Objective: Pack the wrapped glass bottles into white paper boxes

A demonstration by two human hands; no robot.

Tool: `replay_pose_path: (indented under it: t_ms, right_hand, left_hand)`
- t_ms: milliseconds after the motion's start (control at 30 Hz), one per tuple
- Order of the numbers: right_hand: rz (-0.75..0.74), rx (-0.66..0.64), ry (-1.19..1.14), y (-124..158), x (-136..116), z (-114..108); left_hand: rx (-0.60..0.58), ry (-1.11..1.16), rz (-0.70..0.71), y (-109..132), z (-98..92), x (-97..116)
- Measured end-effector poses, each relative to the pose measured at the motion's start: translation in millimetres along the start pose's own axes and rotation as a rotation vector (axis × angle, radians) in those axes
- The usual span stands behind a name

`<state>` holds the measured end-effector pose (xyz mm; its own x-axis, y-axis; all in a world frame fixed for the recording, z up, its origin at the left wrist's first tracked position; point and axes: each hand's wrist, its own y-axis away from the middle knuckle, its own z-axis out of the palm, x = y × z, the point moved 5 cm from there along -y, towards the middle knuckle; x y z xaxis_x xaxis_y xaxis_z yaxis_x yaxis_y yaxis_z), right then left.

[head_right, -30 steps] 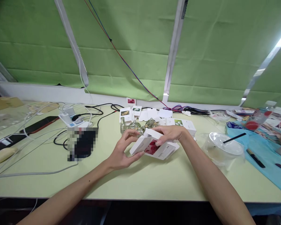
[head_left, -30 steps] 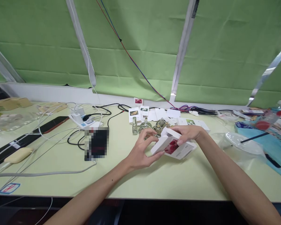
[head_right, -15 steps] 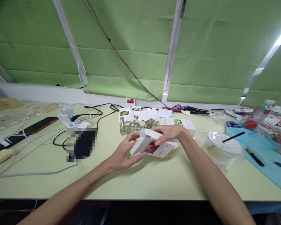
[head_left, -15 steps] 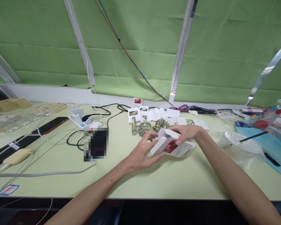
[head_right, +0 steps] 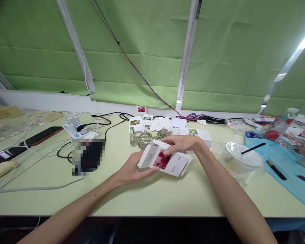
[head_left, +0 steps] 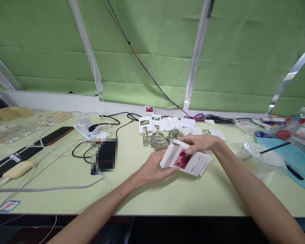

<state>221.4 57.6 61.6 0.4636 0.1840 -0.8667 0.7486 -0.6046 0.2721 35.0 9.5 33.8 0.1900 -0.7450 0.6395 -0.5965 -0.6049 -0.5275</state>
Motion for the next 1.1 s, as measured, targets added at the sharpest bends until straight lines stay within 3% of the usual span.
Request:
replay_pose_path:
  t_ms: [167,333,467,567,700,933,1100]
  right_hand:
    - [0.014,0.084,0.011,14,-19,-1]
    - [-0.016,0.369,0.451,25,-46,-1]
    - [0.053,0.401,0.672,16,-55,18]
    - [0.119,0.46,0.721,8,-54,26]
    - [0.1,0.512,0.741,6,-53,24]
    - [0.014,0.422,0.77,14,-63,10]
    - [-0.047,0.405,0.791,27,-71,-7]
  left_hand:
    - [0.089,0.147,-0.129,-3,-3.8,-6]
    - [0.221,0.299,-0.24,-2,-8.2,-19]
    - [0.26,0.335,-0.256,-1,-8.9,-22]
    - [0.266,0.358,-0.22,-2,-8.7,-18]
    - [0.242,0.371,-0.147,-2,-7.9,-14]
    - [0.146,0.305,0.003,2,-5.1,-7]
    - [0.161,0.216,0.125,5,-6.5,-1]
